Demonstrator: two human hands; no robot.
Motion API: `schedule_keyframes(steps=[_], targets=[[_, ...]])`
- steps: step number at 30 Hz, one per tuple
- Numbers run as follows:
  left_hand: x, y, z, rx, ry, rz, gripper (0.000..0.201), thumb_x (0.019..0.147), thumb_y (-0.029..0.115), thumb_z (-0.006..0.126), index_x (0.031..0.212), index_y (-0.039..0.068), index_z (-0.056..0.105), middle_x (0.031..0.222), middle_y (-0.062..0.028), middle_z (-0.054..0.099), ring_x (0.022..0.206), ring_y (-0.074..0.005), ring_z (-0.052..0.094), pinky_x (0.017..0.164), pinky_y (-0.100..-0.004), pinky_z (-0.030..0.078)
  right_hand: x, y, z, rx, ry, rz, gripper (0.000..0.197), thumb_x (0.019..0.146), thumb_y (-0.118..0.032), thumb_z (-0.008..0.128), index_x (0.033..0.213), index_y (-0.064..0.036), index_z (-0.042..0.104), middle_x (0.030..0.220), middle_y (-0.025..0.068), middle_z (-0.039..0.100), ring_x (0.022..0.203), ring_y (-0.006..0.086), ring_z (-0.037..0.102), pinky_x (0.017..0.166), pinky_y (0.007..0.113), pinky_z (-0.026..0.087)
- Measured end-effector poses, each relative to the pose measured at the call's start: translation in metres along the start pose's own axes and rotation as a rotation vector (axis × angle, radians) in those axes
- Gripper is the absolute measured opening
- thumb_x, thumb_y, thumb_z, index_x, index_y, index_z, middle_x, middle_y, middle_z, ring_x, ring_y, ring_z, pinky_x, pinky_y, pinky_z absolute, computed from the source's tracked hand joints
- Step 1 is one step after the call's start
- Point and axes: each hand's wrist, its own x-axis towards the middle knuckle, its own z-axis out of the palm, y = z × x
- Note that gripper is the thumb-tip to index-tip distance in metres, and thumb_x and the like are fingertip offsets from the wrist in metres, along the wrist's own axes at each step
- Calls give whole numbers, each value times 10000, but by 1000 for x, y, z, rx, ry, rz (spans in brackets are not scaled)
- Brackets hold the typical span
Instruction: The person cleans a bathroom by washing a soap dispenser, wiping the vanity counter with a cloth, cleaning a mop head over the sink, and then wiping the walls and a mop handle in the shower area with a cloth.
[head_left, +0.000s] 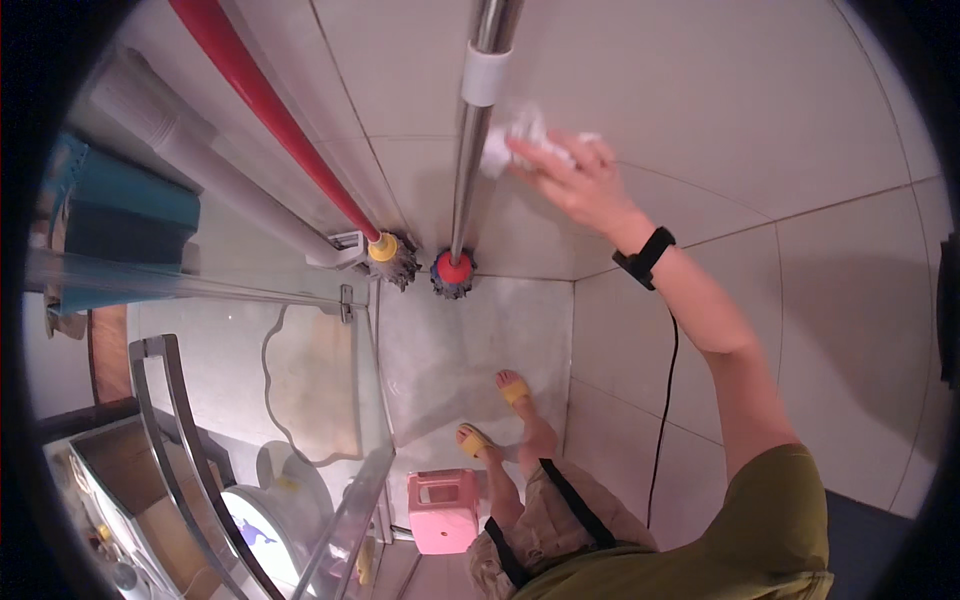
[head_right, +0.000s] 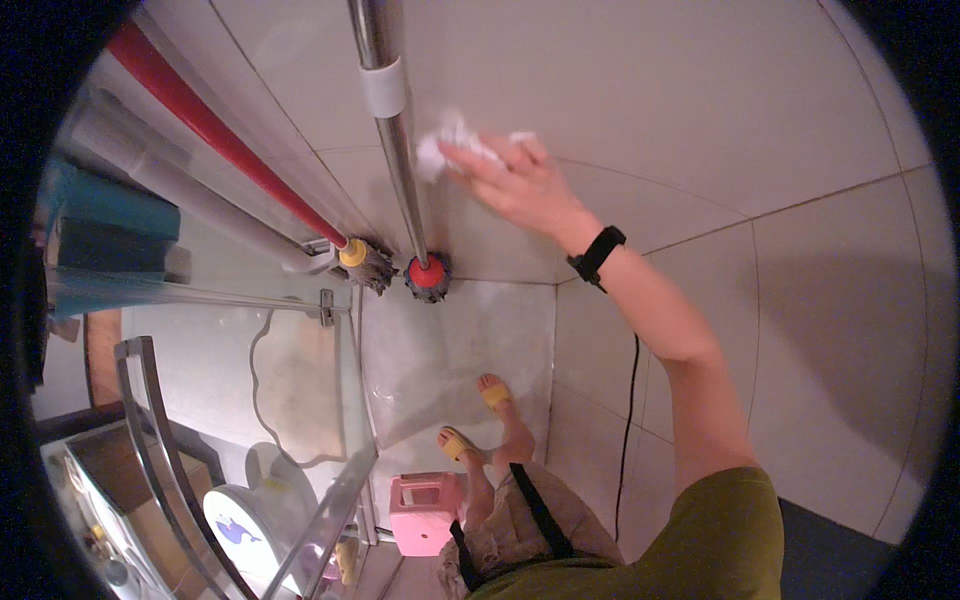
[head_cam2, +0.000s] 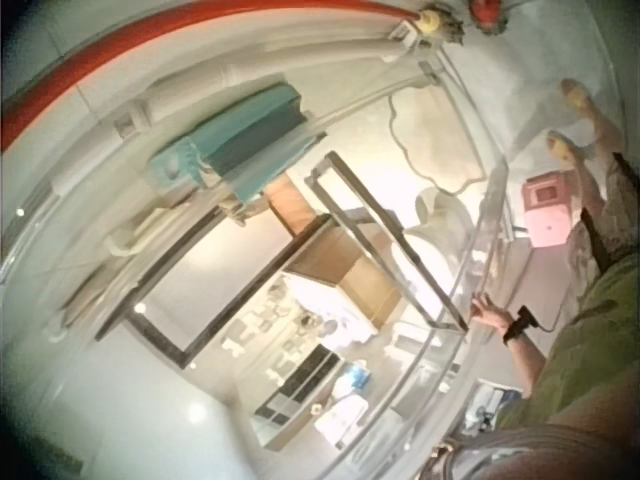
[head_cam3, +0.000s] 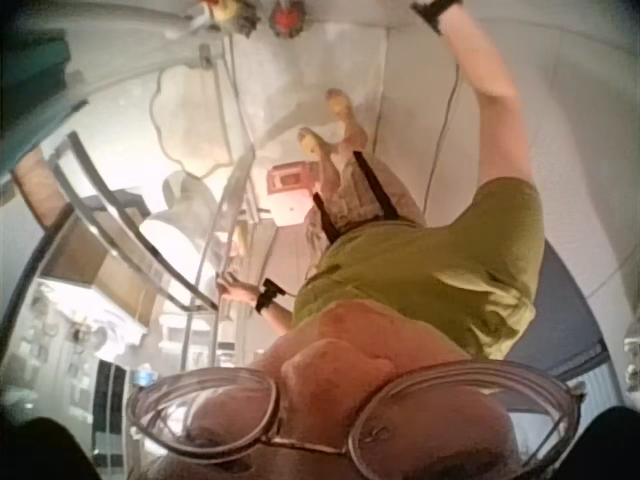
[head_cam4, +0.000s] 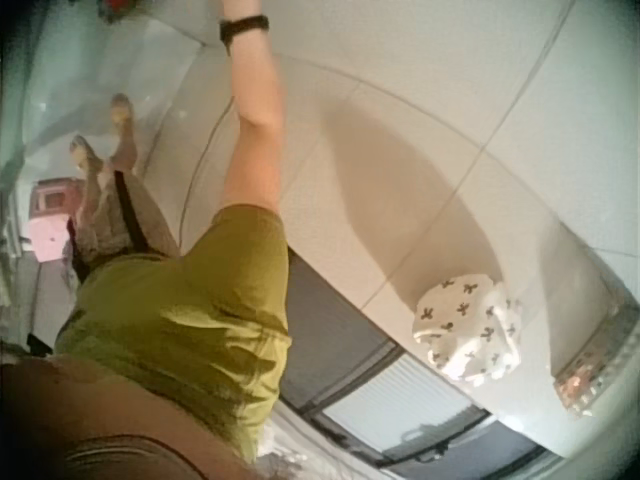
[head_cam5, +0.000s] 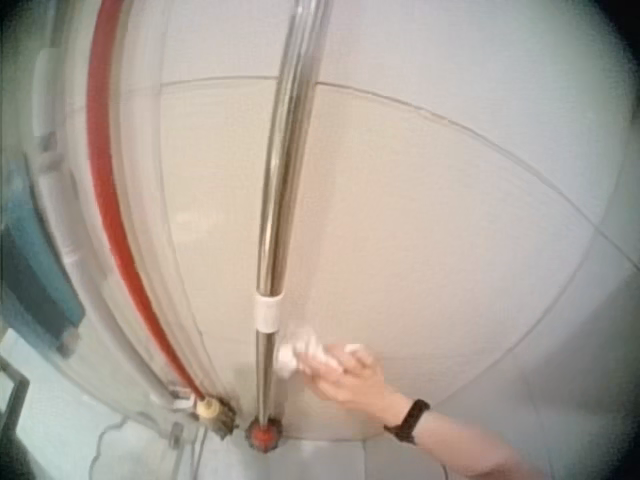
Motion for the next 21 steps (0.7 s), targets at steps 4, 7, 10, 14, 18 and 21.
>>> schedule_keyframes(steps=[4,7,10,14,18,21], targets=[[-4,16,14,17,-50,-6,378,937,183,531,1200,-61,411,1274,-232,390,1124,-350,446,959,-491,459,1,-18,28,64,173,151,395,776,-169,589,1166,-212,640,1307,-32,520,1153,178,455,890,319,355],[-16,34,23,60,1,-91,437,937,201,547,1232,-69,370,1259,-228,415,1133,-340,462,947,-455,477,-76,-74,90,172,-133,43,378,776,-133,591,1147,-179,651,1314,1,527,1133,195,471,887,327,389],[-9,26,24,47,55,-71,465,928,221,576,1224,-82,385,1261,-234,432,1134,-341,488,948,-443,485,-133,-93,124,134,-477,-307,440,790,-116,568,1226,-162,596,1342,18,504,1171,197,466,902,331,405],[-15,39,35,147,-3,-82,490,937,264,544,1266,-82,434,1284,-238,441,1172,-344,464,1017,-465,442,-148,-93,108,408,-489,42,573,798,-143,564,1360,-191,465,1369,8,468,1154,216,488,909,379,425],[-2,26,8,198,-45,-87,515,948,319,510,1276,-74,453,1301,-243,426,1182,-355,455,1040,-466,422,-117,-9,19,0,-77,190,545,802,-155,634,1329,-162,499,1337,30,478,1100,243,496,862,395,414],[7,20,2,56,-83,-124,578,946,365,515,1345,-38,399,1344,-228,401,1229,-377,413,1077,-478,366,-144,41,-18,-303,62,640,517,830,-127,614,1332,-118,487,1401,139,438,1119,228,463,915,418,371]])
